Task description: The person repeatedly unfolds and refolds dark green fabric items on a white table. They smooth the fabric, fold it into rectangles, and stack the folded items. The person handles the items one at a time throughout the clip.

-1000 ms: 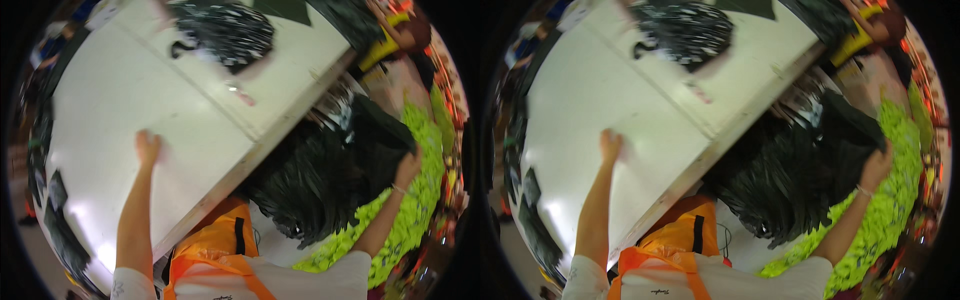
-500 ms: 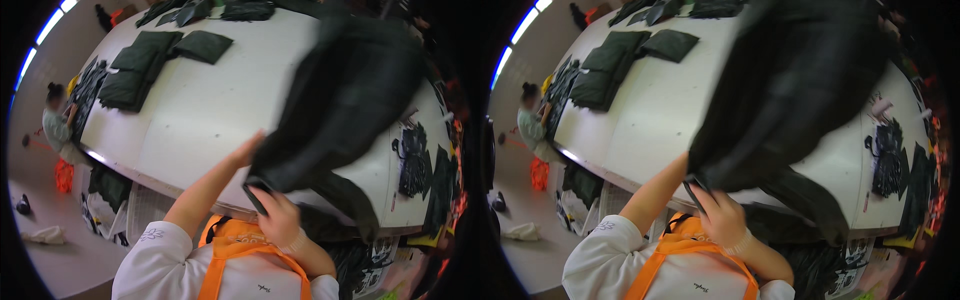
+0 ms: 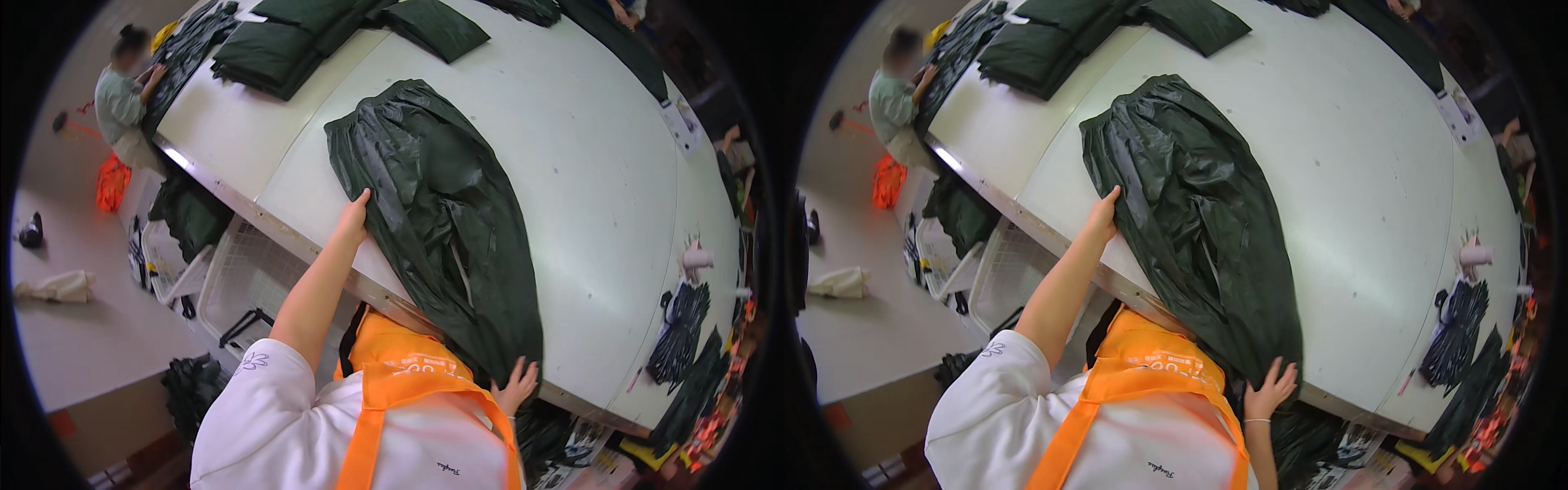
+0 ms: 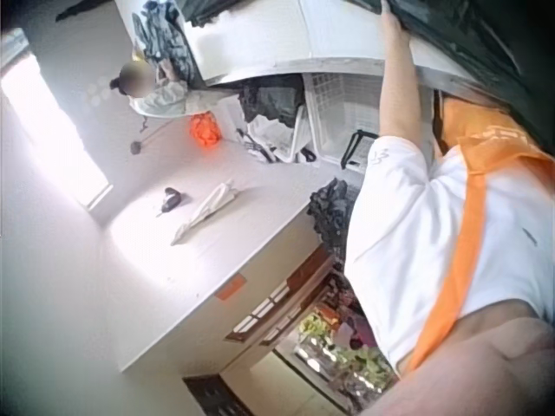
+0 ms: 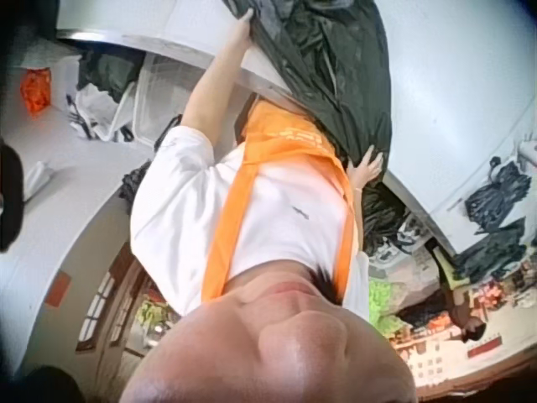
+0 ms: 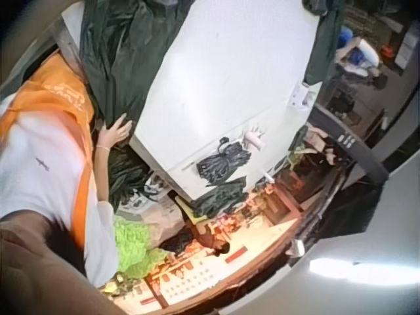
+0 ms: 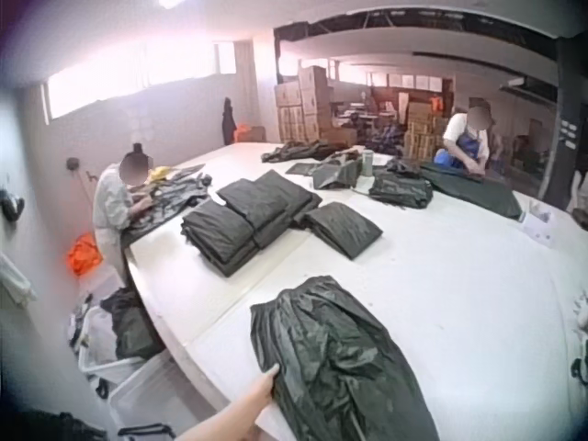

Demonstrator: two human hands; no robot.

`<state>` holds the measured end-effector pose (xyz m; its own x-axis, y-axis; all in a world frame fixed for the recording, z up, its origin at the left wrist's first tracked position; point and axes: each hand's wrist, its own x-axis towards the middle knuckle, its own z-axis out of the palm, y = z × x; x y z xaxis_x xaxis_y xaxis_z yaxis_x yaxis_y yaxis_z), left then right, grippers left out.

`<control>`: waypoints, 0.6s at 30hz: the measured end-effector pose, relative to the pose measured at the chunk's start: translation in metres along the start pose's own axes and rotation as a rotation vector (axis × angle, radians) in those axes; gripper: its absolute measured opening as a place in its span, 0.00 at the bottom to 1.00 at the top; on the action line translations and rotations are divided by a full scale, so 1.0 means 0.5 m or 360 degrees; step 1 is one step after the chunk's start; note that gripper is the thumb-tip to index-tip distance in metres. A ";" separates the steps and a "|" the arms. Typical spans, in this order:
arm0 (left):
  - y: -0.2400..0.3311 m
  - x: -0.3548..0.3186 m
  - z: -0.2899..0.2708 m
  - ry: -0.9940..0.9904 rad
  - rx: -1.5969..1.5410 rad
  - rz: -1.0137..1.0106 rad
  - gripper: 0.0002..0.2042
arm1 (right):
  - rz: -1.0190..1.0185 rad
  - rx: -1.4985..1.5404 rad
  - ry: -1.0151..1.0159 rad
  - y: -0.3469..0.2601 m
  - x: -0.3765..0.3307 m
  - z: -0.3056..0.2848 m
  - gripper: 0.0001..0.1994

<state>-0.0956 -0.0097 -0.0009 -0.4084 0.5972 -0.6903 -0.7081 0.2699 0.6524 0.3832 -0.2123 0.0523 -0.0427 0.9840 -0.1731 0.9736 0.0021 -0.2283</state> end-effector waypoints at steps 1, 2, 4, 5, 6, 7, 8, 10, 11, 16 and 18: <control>-0.003 0.001 -0.009 0.0057 -0.0067 0.0003 0.24 | -0.0223 0.0067 0.0066 0.031 0.000 0.023 0.37; -0.008 0.007 -0.024 0.0113 -0.0137 0.0004 0.24 | -0.0483 0.0222 0.0261 0.046 -0.001 0.034 0.24; -0.001 0.008 -0.049 0.0215 -0.0135 0.0070 0.22 | -0.0279 0.0554 -0.0010 0.057 0.031 -0.031 0.23; -0.006 -0.001 -0.059 0.0246 -0.0059 0.0075 0.21 | -0.0256 0.0606 -0.0042 0.077 0.061 -0.070 0.24; -0.006 -0.023 -0.054 0.0270 0.0021 0.0075 0.20 | -0.0335 0.0504 0.0030 0.088 0.092 -0.116 0.26; -0.016 -0.048 -0.053 0.0299 0.0098 0.0065 0.19 | -0.0266 0.0486 -0.0078 0.092 0.127 -0.185 0.27; -0.026 -0.069 -0.053 0.0230 0.0038 0.0053 0.17 | -0.0299 0.0368 -0.0046 0.102 0.161 -0.245 0.28; -0.052 -0.094 -0.025 0.0220 0.0013 -0.0011 0.16 | -0.0565 0.0080 0.0320 0.075 0.229 -0.396 0.31; -0.063 -0.108 -0.015 0.0207 -0.0003 -0.0052 0.16 | -0.0545 -0.0115 0.0377 0.028 0.258 -0.487 0.31; 0.015 -0.247 -0.044 0.0511 -0.0377 0.0444 0.11 | -0.0954 -0.0155 0.0230 -0.069 0.412 -0.593 0.23; 0.091 -0.322 -0.019 0.0391 -0.0355 0.0943 0.12 | -0.0711 -0.0123 -0.0391 0.005 0.413 -0.528 0.15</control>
<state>-0.0676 -0.1005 0.1368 -0.8647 0.3999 -0.3041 -0.4152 -0.2281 0.8807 0.4363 0.0382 0.2689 -0.5008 0.8130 -0.2971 0.8615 0.4352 -0.2614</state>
